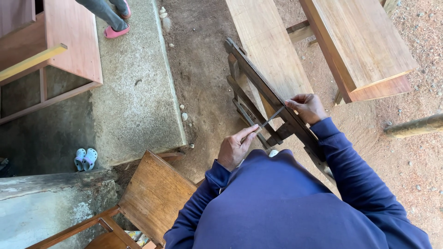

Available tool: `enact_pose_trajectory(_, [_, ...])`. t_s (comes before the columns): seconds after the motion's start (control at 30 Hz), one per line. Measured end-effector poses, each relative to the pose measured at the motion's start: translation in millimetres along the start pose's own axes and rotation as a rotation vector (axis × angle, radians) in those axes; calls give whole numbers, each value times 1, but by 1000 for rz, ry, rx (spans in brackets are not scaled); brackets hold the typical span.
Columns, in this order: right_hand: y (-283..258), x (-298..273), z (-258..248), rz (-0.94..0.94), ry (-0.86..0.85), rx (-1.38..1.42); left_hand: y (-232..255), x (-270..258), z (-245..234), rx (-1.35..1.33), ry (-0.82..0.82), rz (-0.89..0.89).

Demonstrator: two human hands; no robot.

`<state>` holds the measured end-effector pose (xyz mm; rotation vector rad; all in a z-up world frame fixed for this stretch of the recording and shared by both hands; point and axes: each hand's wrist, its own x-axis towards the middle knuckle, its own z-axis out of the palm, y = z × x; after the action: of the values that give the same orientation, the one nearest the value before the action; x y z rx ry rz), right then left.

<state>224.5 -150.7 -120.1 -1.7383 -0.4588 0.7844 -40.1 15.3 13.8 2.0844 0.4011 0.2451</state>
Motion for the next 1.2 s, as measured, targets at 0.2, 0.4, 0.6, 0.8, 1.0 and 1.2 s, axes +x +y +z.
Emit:
enact_pose_trajectory(0.2, [1,1,4,-12,7,-25,5,-2,6,36,7,-43])
enact_pose_trajectory(0.4, [-8,-2,11,-21,82,-158,6,-7,9,6,73,44])
enact_pose_trajectory(0.6, [18,13,3,-18,2,10,13,-2,5,2,73,58])
enact_pose_trajectory(0.8, [12,9,1,32,-1,50,11,0,9,14,47,66])
enact_pose_trajectory(1.0, [9,11,-6,49,47,0,1,12,25,56,57,96])
enact_pose_trajectory(1.2, [22,36,-35,-8,115,111,0,34,49,146,58,96])
